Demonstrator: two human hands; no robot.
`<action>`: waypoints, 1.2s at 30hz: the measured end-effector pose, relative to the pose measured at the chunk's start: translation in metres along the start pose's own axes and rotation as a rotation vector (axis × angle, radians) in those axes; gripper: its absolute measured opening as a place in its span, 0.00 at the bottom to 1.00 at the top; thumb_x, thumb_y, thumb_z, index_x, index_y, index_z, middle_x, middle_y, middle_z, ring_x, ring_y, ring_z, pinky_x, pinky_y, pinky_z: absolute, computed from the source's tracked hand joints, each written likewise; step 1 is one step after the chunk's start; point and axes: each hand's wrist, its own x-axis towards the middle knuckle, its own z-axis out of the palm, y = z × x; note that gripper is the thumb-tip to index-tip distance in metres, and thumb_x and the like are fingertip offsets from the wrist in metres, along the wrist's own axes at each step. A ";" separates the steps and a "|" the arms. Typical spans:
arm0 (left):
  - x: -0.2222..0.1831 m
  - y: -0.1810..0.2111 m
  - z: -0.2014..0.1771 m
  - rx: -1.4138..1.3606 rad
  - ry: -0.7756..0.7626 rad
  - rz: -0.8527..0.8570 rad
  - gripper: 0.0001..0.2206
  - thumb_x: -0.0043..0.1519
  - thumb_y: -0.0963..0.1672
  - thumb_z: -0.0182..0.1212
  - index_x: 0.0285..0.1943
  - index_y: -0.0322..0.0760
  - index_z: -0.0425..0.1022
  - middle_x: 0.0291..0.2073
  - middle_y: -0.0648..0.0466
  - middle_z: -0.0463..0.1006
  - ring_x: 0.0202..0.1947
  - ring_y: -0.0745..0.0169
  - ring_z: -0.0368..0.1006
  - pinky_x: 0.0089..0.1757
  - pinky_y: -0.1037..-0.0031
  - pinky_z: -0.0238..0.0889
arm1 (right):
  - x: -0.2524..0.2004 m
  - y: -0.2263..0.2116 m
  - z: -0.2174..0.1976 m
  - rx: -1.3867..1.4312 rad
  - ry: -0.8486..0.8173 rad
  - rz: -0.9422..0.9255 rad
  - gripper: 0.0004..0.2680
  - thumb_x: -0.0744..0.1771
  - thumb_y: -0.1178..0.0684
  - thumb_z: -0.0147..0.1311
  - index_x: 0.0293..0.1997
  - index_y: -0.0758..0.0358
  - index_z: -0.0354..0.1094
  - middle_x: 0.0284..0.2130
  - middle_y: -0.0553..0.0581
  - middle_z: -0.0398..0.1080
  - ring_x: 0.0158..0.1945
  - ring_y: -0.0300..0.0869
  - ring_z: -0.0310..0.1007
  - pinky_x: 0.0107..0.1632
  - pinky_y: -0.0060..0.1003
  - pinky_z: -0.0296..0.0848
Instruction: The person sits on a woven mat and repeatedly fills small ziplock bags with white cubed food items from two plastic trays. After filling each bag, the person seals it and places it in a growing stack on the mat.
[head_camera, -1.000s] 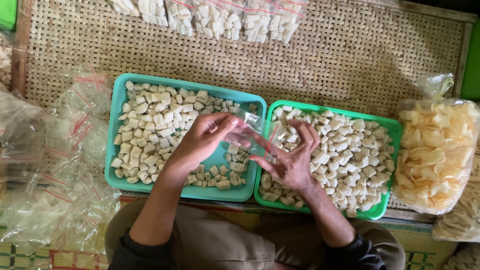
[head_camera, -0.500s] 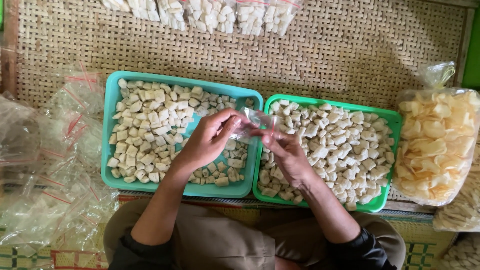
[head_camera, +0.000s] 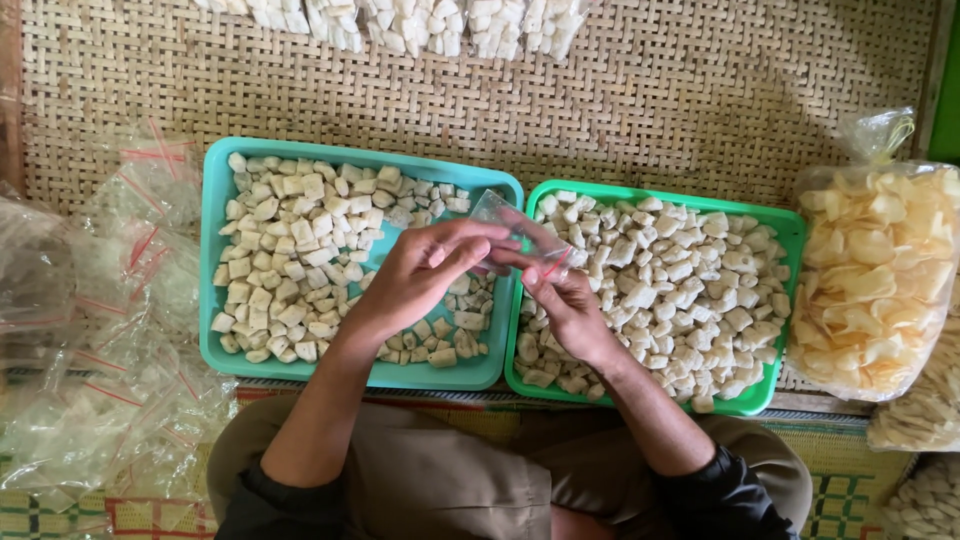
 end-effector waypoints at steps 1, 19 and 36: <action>-0.002 0.000 0.000 -0.001 -0.001 -0.001 0.16 0.72 0.47 0.49 0.61 0.35 0.75 0.46 0.41 0.81 0.44 0.45 0.79 0.52 0.53 0.67 | -0.001 0.005 -0.004 0.000 0.001 0.001 0.14 0.73 0.48 0.44 0.62 0.62 0.70 0.72 0.73 0.51 0.75 0.68 0.50 0.71 0.70 0.51; -0.005 0.009 -0.002 -0.031 -0.022 -0.193 0.25 0.68 0.52 0.53 0.67 0.31 0.70 0.57 0.33 0.76 0.54 0.35 0.77 0.54 0.47 0.67 | -0.008 0.028 -0.007 0.006 -0.054 -0.062 0.11 0.72 0.52 0.47 0.57 0.64 0.73 0.71 0.73 0.53 0.64 0.68 0.66 0.63 0.68 0.66; 0.001 0.010 0.003 -0.129 -0.086 -0.286 0.13 0.65 0.45 0.63 0.54 0.33 0.82 0.46 0.42 0.85 0.40 0.50 0.83 0.45 0.63 0.73 | -0.012 0.027 0.003 -0.278 -0.179 -0.098 0.18 0.64 0.57 0.68 0.59 0.67 0.71 0.54 0.69 0.73 0.60 0.66 0.71 0.60 0.67 0.69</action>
